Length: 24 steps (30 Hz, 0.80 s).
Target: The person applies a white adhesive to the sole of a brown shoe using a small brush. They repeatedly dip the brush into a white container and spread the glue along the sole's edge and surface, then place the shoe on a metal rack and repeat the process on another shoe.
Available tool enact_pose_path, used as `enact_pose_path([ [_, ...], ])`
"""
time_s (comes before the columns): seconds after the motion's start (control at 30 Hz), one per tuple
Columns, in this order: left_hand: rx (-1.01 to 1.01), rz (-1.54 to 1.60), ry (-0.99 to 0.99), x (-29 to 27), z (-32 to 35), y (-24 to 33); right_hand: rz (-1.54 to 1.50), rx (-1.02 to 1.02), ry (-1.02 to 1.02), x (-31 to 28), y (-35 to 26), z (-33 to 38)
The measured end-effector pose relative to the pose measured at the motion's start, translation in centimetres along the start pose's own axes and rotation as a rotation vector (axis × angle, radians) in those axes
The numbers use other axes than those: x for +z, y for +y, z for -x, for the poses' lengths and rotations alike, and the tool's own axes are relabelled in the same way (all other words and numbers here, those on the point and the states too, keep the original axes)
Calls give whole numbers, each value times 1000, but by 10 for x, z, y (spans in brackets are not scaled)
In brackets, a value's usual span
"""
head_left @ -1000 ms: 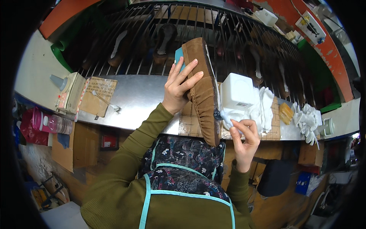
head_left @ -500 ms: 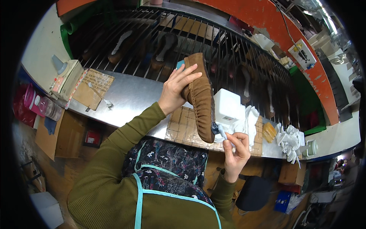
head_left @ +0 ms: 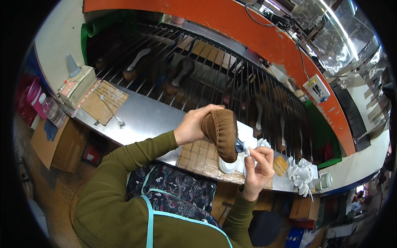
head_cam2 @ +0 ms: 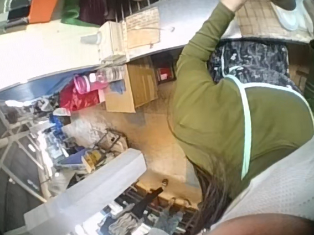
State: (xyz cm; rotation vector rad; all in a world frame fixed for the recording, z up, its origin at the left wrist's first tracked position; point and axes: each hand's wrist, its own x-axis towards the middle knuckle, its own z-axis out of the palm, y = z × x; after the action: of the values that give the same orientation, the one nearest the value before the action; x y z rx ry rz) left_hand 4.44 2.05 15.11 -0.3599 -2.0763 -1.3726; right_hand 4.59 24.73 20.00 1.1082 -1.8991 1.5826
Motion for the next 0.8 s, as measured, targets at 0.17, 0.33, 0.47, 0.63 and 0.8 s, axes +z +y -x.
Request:
enact_pose_path([
  [0.17,-193,180,-128,-8,9,12,-118,-77,-12,13,2,-20],
  [0.33,-268,205,-298,-20,15,25,-200,-120,-38,26,5,-37],
  [0.47,-399,474,-523,-24,22,31,-237,-147,-77,34,8,-48],
  [0.63,-629,775,-695,-22,30,39,-249,-182,-100,38,22,-54],
  [0.8,-721,1044,-717,-10,44,38,-237,-188,-149,31,33,-53],
])
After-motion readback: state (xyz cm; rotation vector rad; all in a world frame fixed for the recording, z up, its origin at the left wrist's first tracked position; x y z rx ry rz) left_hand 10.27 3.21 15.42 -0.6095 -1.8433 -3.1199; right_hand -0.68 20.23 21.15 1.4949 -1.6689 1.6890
